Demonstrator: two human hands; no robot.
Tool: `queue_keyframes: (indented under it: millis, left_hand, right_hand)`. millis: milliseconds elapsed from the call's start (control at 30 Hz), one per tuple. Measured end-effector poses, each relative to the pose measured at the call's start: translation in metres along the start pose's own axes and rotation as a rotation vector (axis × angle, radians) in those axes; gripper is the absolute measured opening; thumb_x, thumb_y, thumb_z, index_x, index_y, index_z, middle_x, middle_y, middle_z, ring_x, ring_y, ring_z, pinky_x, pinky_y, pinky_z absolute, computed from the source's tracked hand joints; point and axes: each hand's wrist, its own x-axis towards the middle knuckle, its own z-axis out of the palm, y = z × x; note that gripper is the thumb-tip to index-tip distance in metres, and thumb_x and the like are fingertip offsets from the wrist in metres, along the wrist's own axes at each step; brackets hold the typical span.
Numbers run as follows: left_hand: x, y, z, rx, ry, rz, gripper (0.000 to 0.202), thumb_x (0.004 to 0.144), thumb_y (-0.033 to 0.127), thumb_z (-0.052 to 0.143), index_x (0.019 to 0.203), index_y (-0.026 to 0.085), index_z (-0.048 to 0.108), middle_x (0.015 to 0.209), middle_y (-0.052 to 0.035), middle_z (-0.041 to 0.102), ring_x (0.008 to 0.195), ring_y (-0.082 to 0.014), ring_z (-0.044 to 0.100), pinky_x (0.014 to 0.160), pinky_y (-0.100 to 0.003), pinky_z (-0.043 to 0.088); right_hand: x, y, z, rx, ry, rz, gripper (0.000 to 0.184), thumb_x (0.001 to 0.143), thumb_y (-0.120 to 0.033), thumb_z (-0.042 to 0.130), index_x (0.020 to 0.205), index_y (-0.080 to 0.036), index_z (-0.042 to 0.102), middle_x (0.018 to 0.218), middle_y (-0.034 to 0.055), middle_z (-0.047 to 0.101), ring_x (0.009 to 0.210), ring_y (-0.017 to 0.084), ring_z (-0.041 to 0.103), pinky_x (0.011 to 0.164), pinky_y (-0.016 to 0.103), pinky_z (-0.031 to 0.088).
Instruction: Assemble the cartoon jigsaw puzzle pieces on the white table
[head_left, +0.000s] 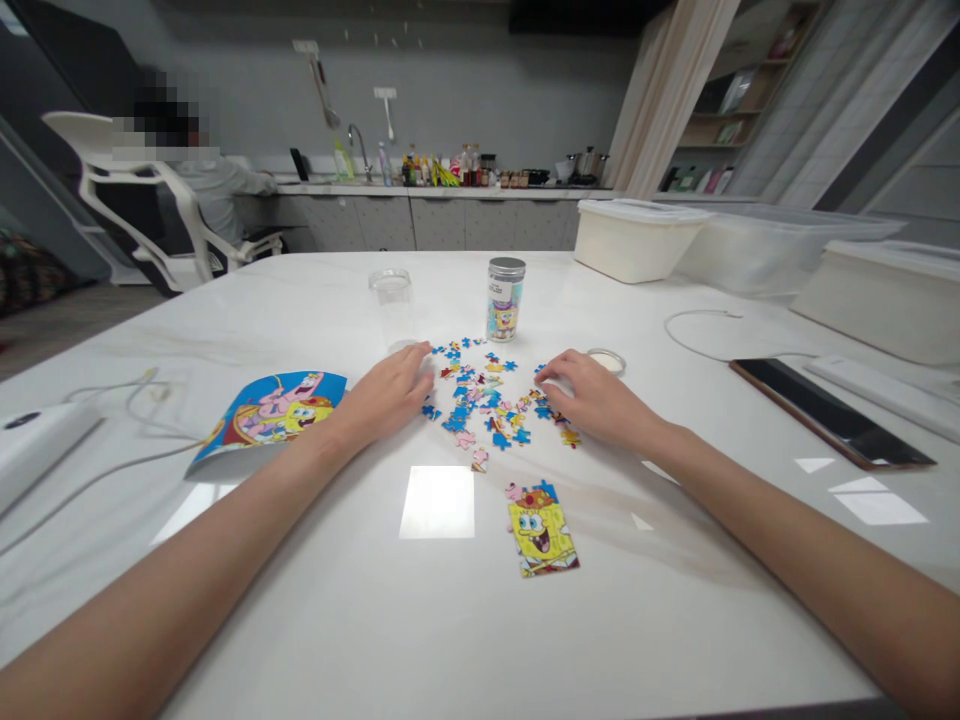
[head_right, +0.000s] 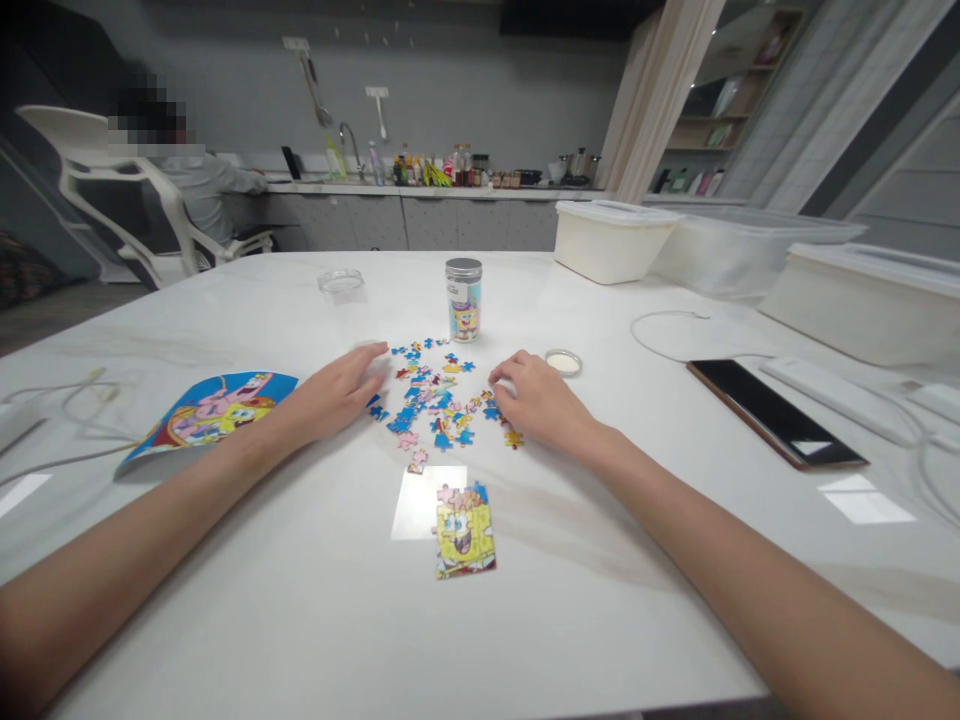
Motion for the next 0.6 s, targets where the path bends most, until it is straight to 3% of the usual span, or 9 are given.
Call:
queue_keyframes:
  millis: [100, 167, 433, 500, 600]
  left_hand:
    - [0.006, -0.007, 0.008, 0.032, -0.155, 0.035, 0.048, 0.094, 0.031, 0.029, 0.135, 0.010, 0.044, 0.147, -0.0175, 0.042, 0.139, -0.0271, 0.034, 0.114, -0.046, 0.028]
    - [0.006, -0.006, 0.010, 0.047, -0.196, 0.075, 0.048, 0.096, 0.032, 0.027, 0.135, 0.011, 0.046, 0.148, -0.0162, 0.042, 0.140, -0.0272, 0.032, 0.115, -0.048, 0.025]
    - [-0.004, 0.016, 0.002, 0.042, -0.141, 0.295, 0.045, 0.099, 0.038, 0.024, 0.116, 0.017, 0.061, 0.126, -0.0135, 0.060, 0.119, -0.0248, 0.052, 0.112, -0.052, 0.026]
    - [-0.004, 0.017, 0.003, 0.045, -0.104, 0.300, 0.044, 0.099, 0.039, 0.026, 0.115, 0.016, 0.060, 0.124, -0.0155, 0.060, 0.117, -0.0257, 0.053, 0.109, -0.051, 0.031]
    - [-0.001, 0.016, 0.007, 0.028, -0.064, 0.293, 0.044, 0.098, 0.041, 0.031, 0.127, 0.015, 0.053, 0.139, -0.0179, 0.049, 0.129, -0.0274, 0.043, 0.109, -0.049, 0.032]
  right_hand:
    - [0.000, 0.002, 0.002, 0.017, 0.017, -0.003, 0.020, 0.089, -0.022, 0.049, 0.098, -0.018, 0.066, 0.108, 0.0101, 0.062, 0.096, 0.023, 0.061, 0.091, 0.038, 0.046]
    - [0.000, 0.003, 0.002, 0.032, 0.019, -0.010, 0.020, 0.089, -0.021, 0.049, 0.101, -0.018, 0.064, 0.111, 0.0100, 0.062, 0.098, 0.023, 0.061, 0.092, 0.038, 0.046]
    - [0.000, 0.003, 0.003, 0.043, -0.039, -0.016, 0.022, 0.089, -0.018, 0.047, 0.105, -0.016, 0.061, 0.115, 0.0110, 0.061, 0.105, 0.022, 0.059, 0.097, 0.039, 0.044]
    - [0.001, 0.003, 0.003, 0.040, -0.036, -0.024, 0.021, 0.089, -0.017, 0.047, 0.104, -0.016, 0.061, 0.115, 0.0111, 0.061, 0.105, 0.022, 0.059, 0.097, 0.039, 0.044]
    - [0.001, 0.001, 0.004, 0.050, -0.025, -0.042, 0.021, 0.089, -0.017, 0.046, 0.103, -0.017, 0.062, 0.114, 0.0108, 0.061, 0.104, 0.022, 0.059, 0.097, 0.039, 0.044]
